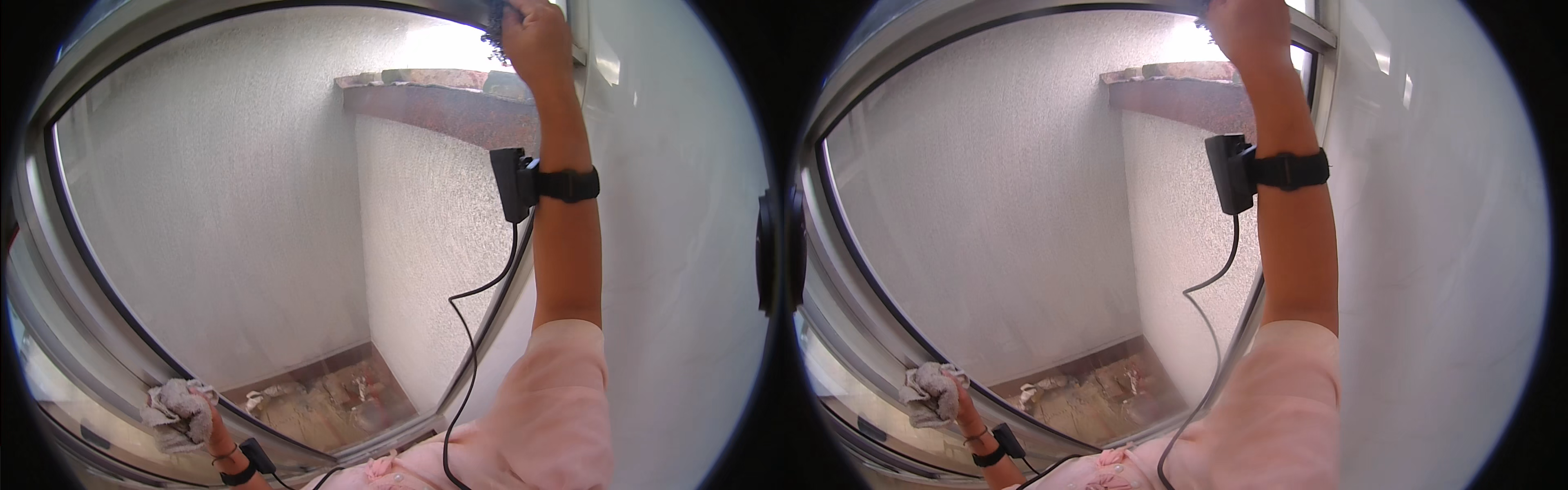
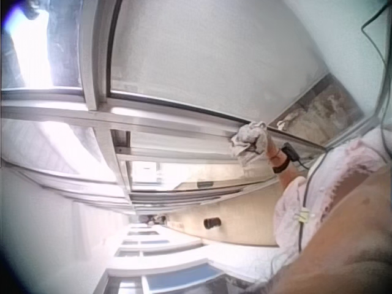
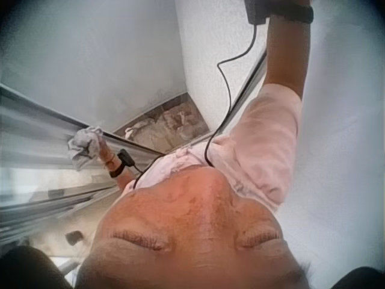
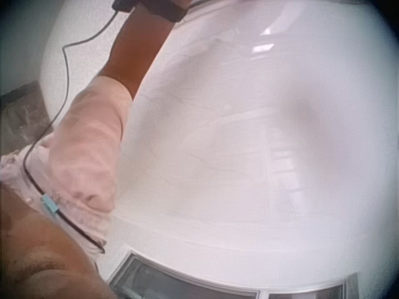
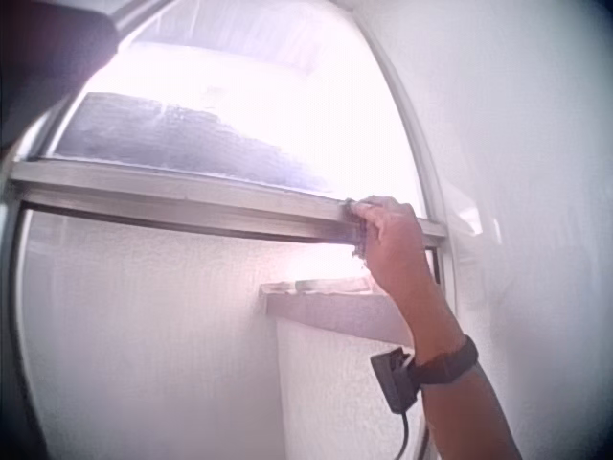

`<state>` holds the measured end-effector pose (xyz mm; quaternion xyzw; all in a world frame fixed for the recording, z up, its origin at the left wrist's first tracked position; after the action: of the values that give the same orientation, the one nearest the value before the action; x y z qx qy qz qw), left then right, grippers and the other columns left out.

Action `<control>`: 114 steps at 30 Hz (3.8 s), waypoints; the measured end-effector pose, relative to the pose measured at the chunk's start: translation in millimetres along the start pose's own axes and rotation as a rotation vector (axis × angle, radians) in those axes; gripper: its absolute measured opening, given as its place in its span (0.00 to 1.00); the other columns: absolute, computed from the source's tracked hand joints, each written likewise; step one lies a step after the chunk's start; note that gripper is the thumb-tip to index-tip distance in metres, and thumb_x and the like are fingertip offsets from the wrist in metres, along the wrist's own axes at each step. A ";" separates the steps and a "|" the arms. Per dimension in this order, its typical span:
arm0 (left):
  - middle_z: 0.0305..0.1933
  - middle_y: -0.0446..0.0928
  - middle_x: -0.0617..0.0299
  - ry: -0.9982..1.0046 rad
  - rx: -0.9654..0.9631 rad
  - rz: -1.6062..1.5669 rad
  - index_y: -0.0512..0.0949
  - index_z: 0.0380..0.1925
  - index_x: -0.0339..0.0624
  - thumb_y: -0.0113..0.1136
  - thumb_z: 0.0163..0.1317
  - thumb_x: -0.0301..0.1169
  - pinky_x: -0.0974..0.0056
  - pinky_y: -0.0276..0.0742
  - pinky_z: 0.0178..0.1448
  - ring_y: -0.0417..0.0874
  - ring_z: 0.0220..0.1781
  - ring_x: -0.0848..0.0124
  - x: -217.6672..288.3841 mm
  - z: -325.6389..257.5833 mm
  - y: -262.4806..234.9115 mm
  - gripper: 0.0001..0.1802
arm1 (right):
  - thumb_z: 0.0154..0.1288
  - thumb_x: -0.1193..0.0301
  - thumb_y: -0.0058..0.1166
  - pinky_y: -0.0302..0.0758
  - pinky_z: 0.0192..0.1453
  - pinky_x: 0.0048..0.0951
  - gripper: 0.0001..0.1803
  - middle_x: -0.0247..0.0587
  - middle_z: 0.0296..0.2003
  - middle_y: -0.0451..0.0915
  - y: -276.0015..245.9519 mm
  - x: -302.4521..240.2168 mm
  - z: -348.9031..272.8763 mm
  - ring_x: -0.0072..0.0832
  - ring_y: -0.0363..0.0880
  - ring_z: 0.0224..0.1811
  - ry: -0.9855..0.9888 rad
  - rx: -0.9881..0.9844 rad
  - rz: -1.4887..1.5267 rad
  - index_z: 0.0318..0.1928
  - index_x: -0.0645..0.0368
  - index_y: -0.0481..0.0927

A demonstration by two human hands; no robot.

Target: The person cleans the frame and tracks of a sliding glass window using a cloth and a steel wool scrubber, moving between the top frame and vertical tracks.

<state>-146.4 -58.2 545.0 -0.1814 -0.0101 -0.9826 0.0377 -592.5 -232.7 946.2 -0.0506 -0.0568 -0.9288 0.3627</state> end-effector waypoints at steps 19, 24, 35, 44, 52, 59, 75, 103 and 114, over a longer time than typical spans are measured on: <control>0.59 0.57 0.50 -0.145 -0.031 -0.119 0.52 0.57 0.32 0.59 0.51 0.29 0.60 0.52 0.65 0.59 0.60 0.58 -0.5 2.2 6.8 0.36 | 0.44 0.76 0.54 0.71 0.25 0.24 0.08 0.38 0.18 0.77 15.0 -24.2 56.7 0.22 0.74 0.18 0.186 -0.397 0.151 0.28 0.65 0.80; 0.57 0.59 0.49 -0.246 -0.067 -0.221 0.53 0.56 0.31 0.58 0.49 0.27 0.60 0.56 0.62 0.61 0.59 0.59 8.0 7.8 6.0 0.35 | 0.41 0.75 0.56 0.71 0.27 0.25 0.09 0.42 0.19 0.78 -8.9 30.2 48.8 0.25 0.75 0.20 0.492 -0.469 0.156 0.28 0.64 0.81; 0.51 0.62 0.55 -0.328 -0.033 -0.438 0.53 0.55 0.33 0.58 0.49 0.25 0.65 0.63 0.56 0.66 0.51 0.65 -7.9 1.3 12.8 0.34 | 0.41 0.73 0.57 0.72 0.34 0.26 0.12 0.41 0.25 0.80 -4.5 40.3 57.5 0.28 0.77 0.26 0.439 -0.495 0.073 0.31 0.63 0.81; 0.54 0.61 0.52 -0.181 -0.056 -0.228 0.53 0.55 0.31 0.58 0.49 0.28 0.64 0.62 0.58 0.66 0.53 0.63 -7.6 5.6 4.2 0.35 | 0.41 0.72 0.57 0.72 0.34 0.25 0.12 0.42 0.25 0.80 16.3 20.0 61.0 0.28 0.77 0.26 0.420 -0.632 0.328 0.30 0.63 0.81; 0.48 0.63 0.54 -0.163 -0.039 -0.295 0.57 0.52 0.32 0.58 0.49 0.27 0.64 0.65 0.53 0.67 0.47 0.65 -6.8 5.1 11.8 0.31 | 0.50 0.70 0.52 0.74 0.31 0.33 0.09 0.47 0.21 0.78 -15.3 57.2 19.7 0.32 0.79 0.23 0.229 0.083 -0.191 0.28 0.63 0.80; 0.52 0.62 0.55 -0.148 -0.039 -0.297 0.53 0.56 0.33 0.57 0.50 0.24 0.65 0.64 0.55 0.66 0.50 0.64 -19.2 3.2 2.6 0.34 | 0.48 0.79 0.42 0.67 0.50 0.32 0.19 0.50 0.47 0.72 25.0 -63.0 -3.4 0.41 0.69 0.44 -0.197 0.100 -0.152 0.43 0.70 0.73; 0.53 0.61 0.56 -0.084 -0.004 -0.313 0.53 0.55 0.33 0.57 0.50 0.24 0.67 0.62 0.56 0.65 0.53 0.66 -8.2 10.1 3.7 0.34 | 0.47 0.81 0.41 0.64 0.53 0.37 0.21 0.50 0.50 0.70 20.0 -23.5 -14.6 0.41 0.68 0.50 -0.282 0.094 -0.259 0.46 0.68 0.72; 0.54 0.60 0.51 -0.225 0.099 -0.470 0.51 0.55 0.32 0.60 0.48 0.24 0.61 0.61 0.59 0.65 0.54 0.62 -27.7 0.6 6.8 0.36 | 0.55 0.72 0.50 0.72 0.45 0.29 0.12 0.41 0.37 0.79 -26.4 78.6 -3.7 0.36 0.77 0.40 -0.073 0.018 -0.345 0.41 0.53 0.79; 0.58 0.57 0.51 -0.135 -0.005 -0.110 0.47 0.58 0.34 0.60 0.48 0.26 0.60 0.55 0.62 0.60 0.59 0.60 -10.9 -1.8 8.6 0.40 | 0.51 0.77 0.51 0.71 0.33 0.21 0.10 0.36 0.26 0.80 -0.8 24.5 37.6 0.20 0.75 0.26 0.259 -0.419 0.392 0.36 0.63 0.79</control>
<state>-136.1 -66.1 539.5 -0.2464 -0.0201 -0.9688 -0.0178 -609.0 -243.1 986.6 -0.0154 0.1935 -0.8312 0.5209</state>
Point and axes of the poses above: each hand's wrist, its own z-axis towards the middle knuckle, its own y-axis out of the palm, x = y × z, the point moved 6 cm from there along z, towards the middle knuckle
